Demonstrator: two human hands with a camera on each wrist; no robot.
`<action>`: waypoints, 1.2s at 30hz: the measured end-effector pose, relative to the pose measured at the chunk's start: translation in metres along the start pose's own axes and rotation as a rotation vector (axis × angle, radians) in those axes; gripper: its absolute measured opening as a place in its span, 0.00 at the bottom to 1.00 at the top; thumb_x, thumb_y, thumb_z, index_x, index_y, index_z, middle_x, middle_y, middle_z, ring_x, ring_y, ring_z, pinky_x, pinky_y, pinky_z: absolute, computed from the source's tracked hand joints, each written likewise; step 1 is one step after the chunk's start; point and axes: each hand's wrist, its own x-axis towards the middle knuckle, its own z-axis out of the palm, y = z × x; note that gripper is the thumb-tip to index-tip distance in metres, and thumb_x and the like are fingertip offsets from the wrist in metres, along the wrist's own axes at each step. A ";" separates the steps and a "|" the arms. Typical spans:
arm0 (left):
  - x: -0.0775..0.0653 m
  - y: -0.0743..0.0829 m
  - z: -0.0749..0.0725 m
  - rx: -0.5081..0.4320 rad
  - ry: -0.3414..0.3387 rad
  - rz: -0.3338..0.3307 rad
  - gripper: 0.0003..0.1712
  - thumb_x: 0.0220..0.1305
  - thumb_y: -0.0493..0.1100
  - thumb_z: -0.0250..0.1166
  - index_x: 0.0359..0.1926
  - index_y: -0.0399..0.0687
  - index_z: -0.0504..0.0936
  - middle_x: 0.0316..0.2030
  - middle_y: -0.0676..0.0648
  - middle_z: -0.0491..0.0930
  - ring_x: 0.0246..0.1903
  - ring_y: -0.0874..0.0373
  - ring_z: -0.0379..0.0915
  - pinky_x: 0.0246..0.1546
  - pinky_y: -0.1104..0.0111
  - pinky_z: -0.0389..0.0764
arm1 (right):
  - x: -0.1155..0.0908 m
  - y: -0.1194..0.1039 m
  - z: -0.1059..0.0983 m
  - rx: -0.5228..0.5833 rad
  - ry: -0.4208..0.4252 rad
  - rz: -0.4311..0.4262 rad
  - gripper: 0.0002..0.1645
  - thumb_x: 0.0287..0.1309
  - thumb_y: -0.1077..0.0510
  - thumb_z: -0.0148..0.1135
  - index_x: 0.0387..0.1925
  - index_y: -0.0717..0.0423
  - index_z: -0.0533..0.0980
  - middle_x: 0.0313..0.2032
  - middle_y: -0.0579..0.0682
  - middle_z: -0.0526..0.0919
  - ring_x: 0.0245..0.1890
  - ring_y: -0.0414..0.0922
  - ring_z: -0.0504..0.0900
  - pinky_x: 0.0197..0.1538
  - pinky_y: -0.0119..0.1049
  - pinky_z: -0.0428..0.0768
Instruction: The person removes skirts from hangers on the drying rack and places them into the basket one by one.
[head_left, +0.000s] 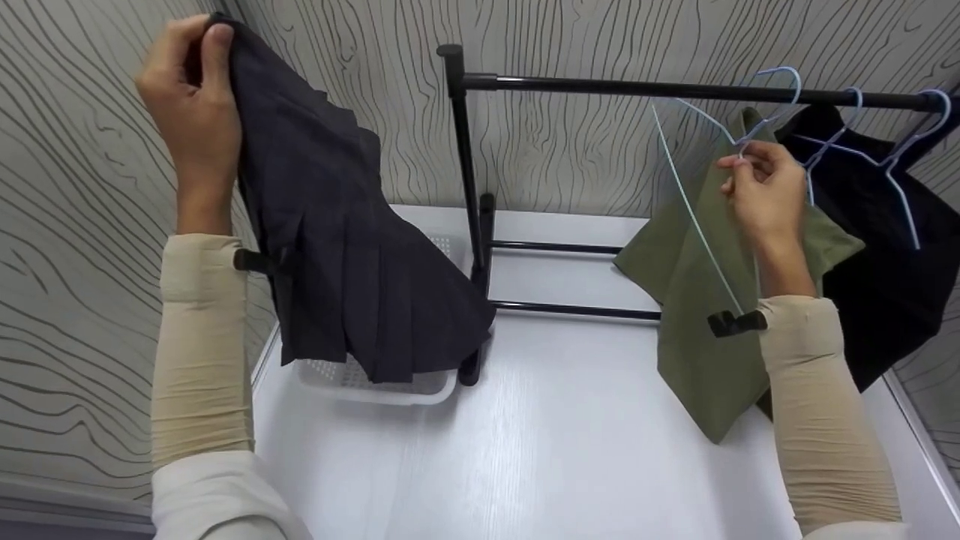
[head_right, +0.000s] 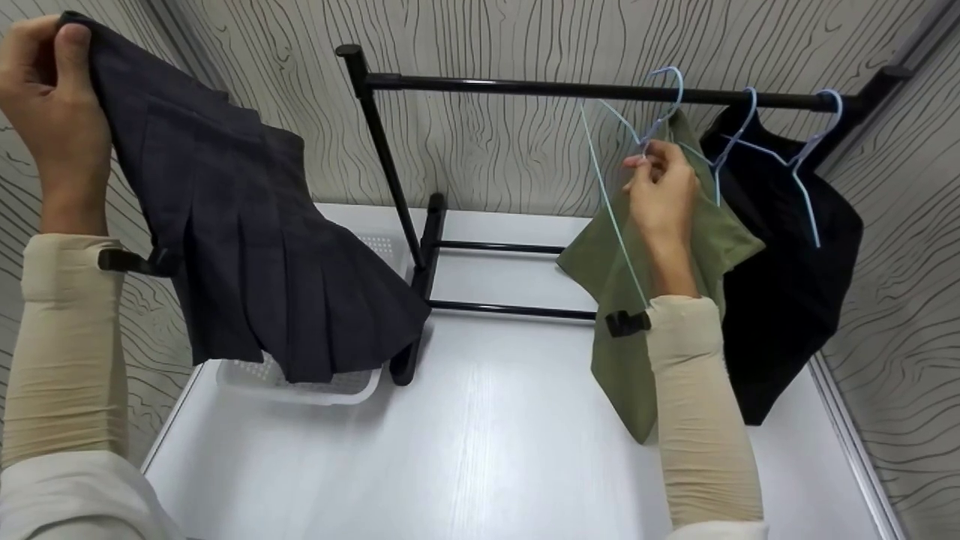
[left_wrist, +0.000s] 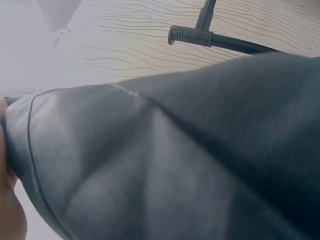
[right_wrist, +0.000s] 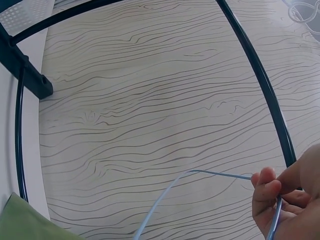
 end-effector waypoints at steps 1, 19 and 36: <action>0.001 -0.001 0.000 0.007 0.001 0.002 0.04 0.66 0.37 0.64 0.37 0.45 0.86 0.27 0.64 0.75 0.25 0.68 0.65 0.34 0.76 0.63 | 0.000 -0.001 0.000 0.004 0.001 -0.002 0.16 0.68 0.67 0.49 0.55 0.65 0.72 0.28 0.35 0.82 0.18 0.30 0.76 0.26 0.19 0.75; -0.003 -0.015 0.001 0.017 -0.026 -0.010 0.07 0.66 0.40 0.64 0.38 0.42 0.86 0.31 0.55 0.80 0.29 0.65 0.70 0.37 0.74 0.68 | 0.001 -0.008 -0.001 0.029 -0.031 0.046 0.17 0.69 0.67 0.50 0.56 0.66 0.70 0.30 0.37 0.83 0.18 0.30 0.77 0.23 0.20 0.75; -0.053 -0.033 0.015 0.070 -0.145 -0.077 0.11 0.68 0.42 0.63 0.39 0.38 0.86 0.32 0.55 0.80 0.30 0.68 0.71 0.36 0.74 0.69 | 0.007 0.014 0.003 0.163 -0.068 0.040 0.19 0.67 0.73 0.44 0.58 0.72 0.66 0.36 0.44 0.82 0.18 0.33 0.79 0.23 0.22 0.76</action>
